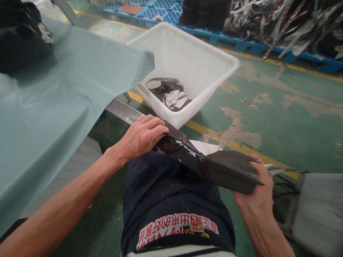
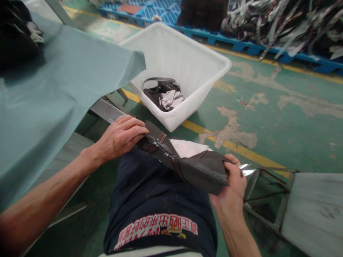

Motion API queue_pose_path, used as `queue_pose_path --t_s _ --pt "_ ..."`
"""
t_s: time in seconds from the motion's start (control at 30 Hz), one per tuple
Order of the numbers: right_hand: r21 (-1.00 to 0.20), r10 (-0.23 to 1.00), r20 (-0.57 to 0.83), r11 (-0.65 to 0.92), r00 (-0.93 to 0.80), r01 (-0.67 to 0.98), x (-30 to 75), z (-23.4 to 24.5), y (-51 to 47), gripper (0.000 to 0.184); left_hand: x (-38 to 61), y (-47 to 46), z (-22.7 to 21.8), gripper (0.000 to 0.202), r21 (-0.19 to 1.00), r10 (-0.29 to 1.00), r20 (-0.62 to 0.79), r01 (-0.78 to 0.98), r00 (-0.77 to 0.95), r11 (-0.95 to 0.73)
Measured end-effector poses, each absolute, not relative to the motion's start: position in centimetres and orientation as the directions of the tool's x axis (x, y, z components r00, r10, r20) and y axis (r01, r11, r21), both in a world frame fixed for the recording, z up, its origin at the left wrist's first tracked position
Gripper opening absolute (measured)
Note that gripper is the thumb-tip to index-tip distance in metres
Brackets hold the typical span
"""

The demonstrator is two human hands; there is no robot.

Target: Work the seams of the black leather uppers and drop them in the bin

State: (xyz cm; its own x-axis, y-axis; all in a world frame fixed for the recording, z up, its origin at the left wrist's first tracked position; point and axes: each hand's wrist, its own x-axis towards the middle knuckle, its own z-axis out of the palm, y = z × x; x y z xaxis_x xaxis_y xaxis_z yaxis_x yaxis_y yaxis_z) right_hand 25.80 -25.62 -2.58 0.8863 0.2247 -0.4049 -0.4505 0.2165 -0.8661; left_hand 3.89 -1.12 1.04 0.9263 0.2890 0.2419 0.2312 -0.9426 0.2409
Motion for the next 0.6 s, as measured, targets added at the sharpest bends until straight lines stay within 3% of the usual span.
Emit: queue_pose_path --t_s 0.1,0.23,0.47,0.6 --pt "-0.846 0.271 -0.516 -0.013 0.813 -0.533 23.4 -3.2 -27.5 0.037 2.3 0.6 1.1 0.038 0.104 0.282 0.265 0.263 0.922 -0.959" --pt "-0.801 0.437 -0.588 -0.197 0.681 -0.565 20.3 -3.5 -27.8 0.046 0.2 3.3 1.7 0.036 -0.002 0.296 0.251 0.307 0.921 -0.952" --pt "-0.942 0.710 -0.334 -0.278 0.620 -0.189 18.8 -3.7 -23.6 0.037 -3.7 7.5 2.6 0.054 0.009 0.429 0.145 0.433 0.892 -0.902" --pt "-0.957 0.798 -0.288 -0.264 0.529 -0.122 19.5 -4.4 -21.6 0.040 -5.2 9.3 2.2 0.072 0.089 0.536 0.098 0.529 0.839 -0.844"
